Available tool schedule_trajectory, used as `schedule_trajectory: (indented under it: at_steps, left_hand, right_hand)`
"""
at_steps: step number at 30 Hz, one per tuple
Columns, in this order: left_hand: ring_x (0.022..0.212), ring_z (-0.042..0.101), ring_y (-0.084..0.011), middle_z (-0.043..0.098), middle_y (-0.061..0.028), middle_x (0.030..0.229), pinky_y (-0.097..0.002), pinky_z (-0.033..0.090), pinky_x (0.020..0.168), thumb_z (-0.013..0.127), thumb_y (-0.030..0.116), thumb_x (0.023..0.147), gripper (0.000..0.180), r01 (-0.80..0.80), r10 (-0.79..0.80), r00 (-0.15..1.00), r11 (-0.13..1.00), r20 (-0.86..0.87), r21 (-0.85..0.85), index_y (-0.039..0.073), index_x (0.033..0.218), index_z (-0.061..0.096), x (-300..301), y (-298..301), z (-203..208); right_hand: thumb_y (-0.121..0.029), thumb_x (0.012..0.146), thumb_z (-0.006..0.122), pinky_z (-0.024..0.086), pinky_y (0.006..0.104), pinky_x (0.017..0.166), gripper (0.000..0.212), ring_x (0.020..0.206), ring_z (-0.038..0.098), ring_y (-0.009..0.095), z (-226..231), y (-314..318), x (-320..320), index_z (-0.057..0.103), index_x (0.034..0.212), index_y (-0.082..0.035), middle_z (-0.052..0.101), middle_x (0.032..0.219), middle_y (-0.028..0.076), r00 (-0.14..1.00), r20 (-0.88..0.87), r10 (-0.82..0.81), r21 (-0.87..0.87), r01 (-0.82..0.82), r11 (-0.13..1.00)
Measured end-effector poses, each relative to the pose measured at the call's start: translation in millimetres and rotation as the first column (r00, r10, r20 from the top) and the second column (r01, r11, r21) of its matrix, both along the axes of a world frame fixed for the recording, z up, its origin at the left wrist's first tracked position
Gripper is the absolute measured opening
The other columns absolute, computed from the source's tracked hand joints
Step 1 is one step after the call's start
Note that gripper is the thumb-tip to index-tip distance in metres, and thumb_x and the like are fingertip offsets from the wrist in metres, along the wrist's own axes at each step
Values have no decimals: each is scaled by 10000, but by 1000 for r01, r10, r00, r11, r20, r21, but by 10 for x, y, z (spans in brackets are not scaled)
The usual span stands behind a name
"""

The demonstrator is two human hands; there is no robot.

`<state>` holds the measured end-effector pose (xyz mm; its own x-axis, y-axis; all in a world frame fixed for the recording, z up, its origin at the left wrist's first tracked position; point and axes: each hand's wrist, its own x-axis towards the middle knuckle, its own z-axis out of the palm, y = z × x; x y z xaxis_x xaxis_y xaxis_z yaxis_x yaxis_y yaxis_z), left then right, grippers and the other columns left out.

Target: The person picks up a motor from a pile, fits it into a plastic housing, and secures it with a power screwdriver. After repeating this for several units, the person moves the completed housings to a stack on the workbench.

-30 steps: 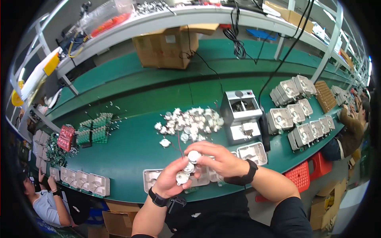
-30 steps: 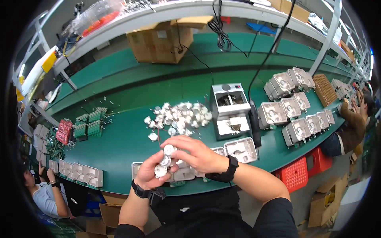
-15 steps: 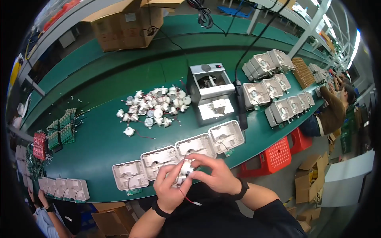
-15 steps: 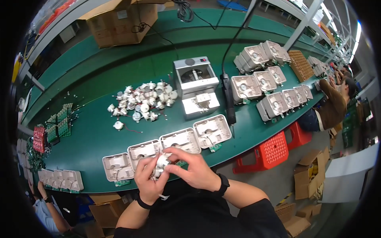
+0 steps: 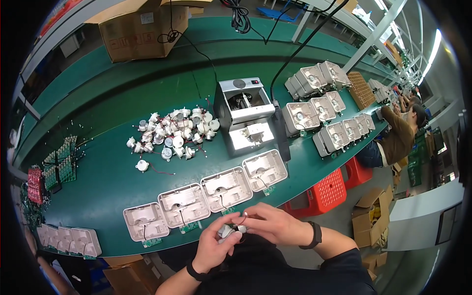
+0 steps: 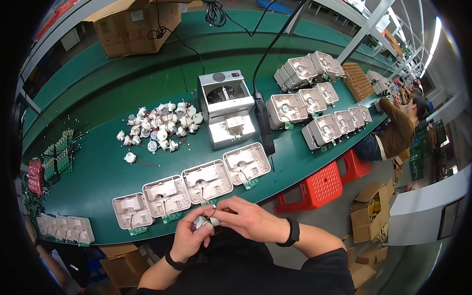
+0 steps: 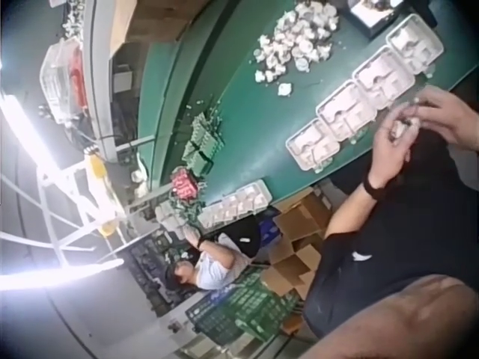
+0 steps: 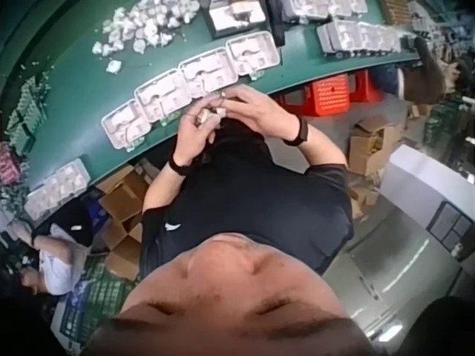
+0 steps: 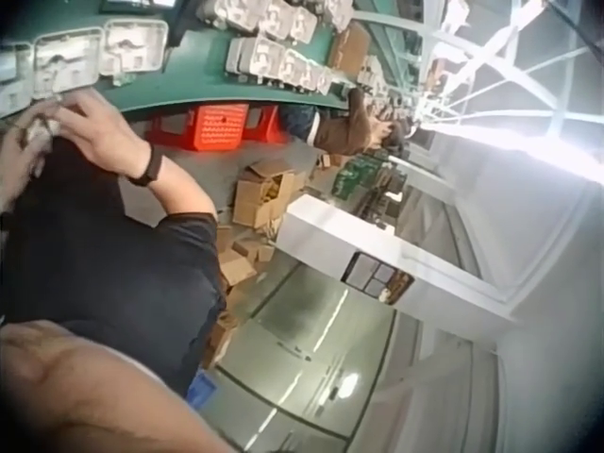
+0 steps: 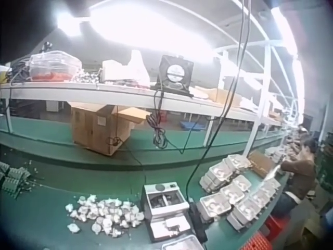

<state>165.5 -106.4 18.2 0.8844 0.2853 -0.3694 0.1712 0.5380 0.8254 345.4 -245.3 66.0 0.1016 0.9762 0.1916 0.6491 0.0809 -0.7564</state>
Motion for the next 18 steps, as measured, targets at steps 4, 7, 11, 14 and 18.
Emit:
schedule_trajectory:
  at_steps: [4,7,11,14,18]
  left_hand:
    - [855,647,-130,632,-62,1110,-229,491,515,685,77,946,466,48,-45,998,997,52,-55,65,1396,562,60,-16,-126]
    - [864,650,-153,619,-86,1152,-245,516,517,628,104,972,437,-42,48,998,987,37,-156,39,1391,522,129,-50,-112]
    - [896,651,-185,598,-108,1186,-267,539,520,543,174,1023,372,-2,15,1000,900,27,-436,22,1359,497,93,88,-102]
    - [901,651,-203,588,-116,1189,-279,548,523,505,212,1045,347,41,-30,999,827,29,-561,15,1332,498,79,143,11]
    - [893,651,-222,582,-121,1183,-289,560,543,497,226,1045,356,52,-43,999,819,30,-571,-2,1320,502,-13,168,8]
  right_hand:
    - [-23,885,727,541,352,833,398,979,653,263,165,-40,-8,605,1264,-8,656,1121,137,971,-212,-112,-134,85,987]
    - [-15,865,734,546,354,822,383,981,647,280,173,-51,149,615,1230,-11,660,1102,115,946,-235,-224,-162,189,969]
    - [-14,805,761,558,344,804,350,943,652,282,-42,68,724,640,1132,-17,678,1044,94,882,407,-239,169,185,968]
    - [-2,793,730,561,354,811,333,961,652,284,-239,106,976,640,1113,-19,675,1051,94,852,499,-157,116,114,987]
    - [-13,785,684,563,361,822,302,982,650,272,-304,164,1120,640,1083,-25,669,1057,92,790,614,-5,21,-9,1000]
